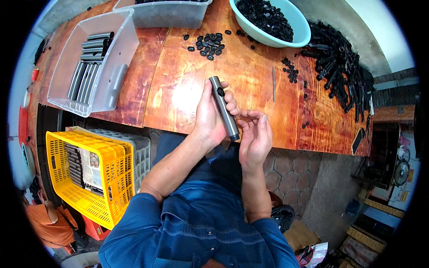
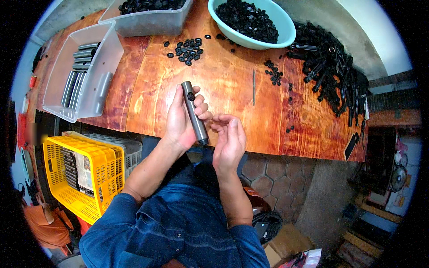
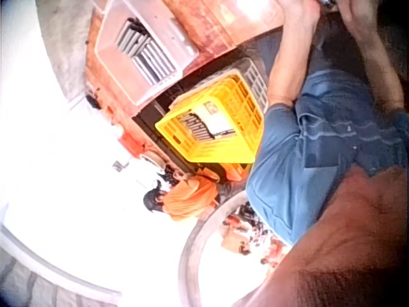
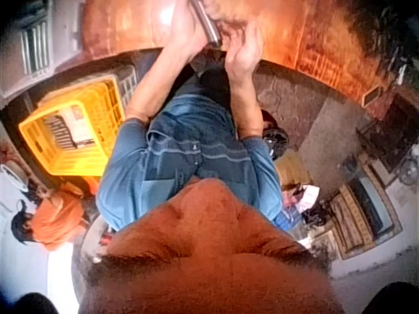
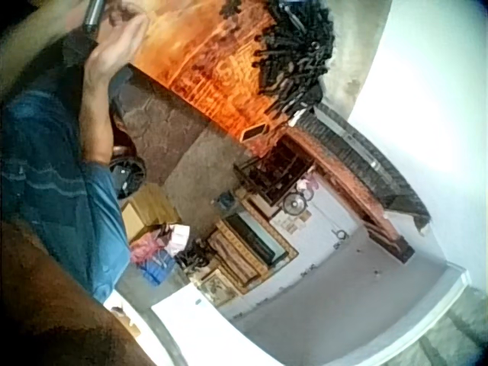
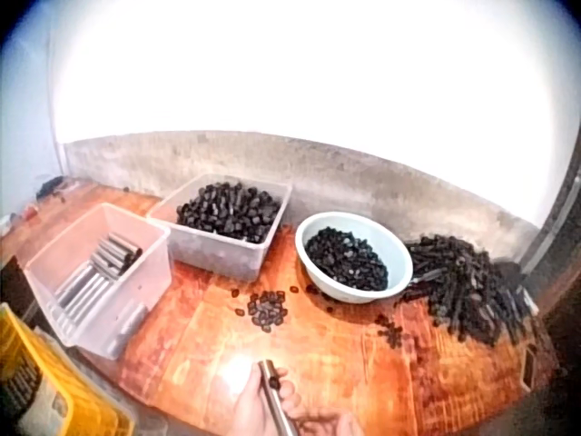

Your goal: The person assembles small black cylindrical components by inserting black caps into metal tubes and securing them with a screwdriver. Completed units are placed into a yellow basket. The person repeats this process with multiple components throughout the clip.

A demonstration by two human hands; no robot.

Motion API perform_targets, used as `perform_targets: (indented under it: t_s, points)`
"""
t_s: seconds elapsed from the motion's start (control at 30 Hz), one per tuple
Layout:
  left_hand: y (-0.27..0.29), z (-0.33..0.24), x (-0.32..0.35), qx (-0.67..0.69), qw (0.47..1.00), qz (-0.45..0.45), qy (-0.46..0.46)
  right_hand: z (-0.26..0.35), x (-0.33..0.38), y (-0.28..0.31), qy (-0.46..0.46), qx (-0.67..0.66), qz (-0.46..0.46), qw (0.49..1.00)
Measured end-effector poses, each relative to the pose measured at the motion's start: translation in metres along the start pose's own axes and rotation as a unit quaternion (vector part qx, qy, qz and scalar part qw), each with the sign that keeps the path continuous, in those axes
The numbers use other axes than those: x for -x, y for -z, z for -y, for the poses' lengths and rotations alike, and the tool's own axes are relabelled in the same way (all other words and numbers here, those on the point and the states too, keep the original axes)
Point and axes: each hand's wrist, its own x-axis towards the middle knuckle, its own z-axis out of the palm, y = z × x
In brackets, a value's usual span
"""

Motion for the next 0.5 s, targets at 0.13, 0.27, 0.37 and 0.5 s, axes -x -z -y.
perform_targets:
  t_s: [0.13, 0.27, 0.37, 0.5]
  points:
    - [-0.003, -0.009, 0.002, -0.273, 0.949, 0.07, -0.143, 0.007, -0.012, 0.004, 0.031, 0.108, 0.039, 0.993]
    - [0.0, -0.021, -0.014, -0.633, 0.689, 0.167, -0.309, 0.036, -0.035, -0.022, 0.203, 0.298, 0.134, 0.923]
    - [0.0, -0.028, -0.033, -0.657, 0.614, 0.238, -0.366, 0.052, -0.051, -0.049, 0.257, 0.464, 0.158, 0.833]
    - [0.016, -0.037, -0.051, -0.648, 0.621, 0.241, -0.369, 0.043, -0.065, -0.066, 0.31, 0.526, 0.199, 0.767]
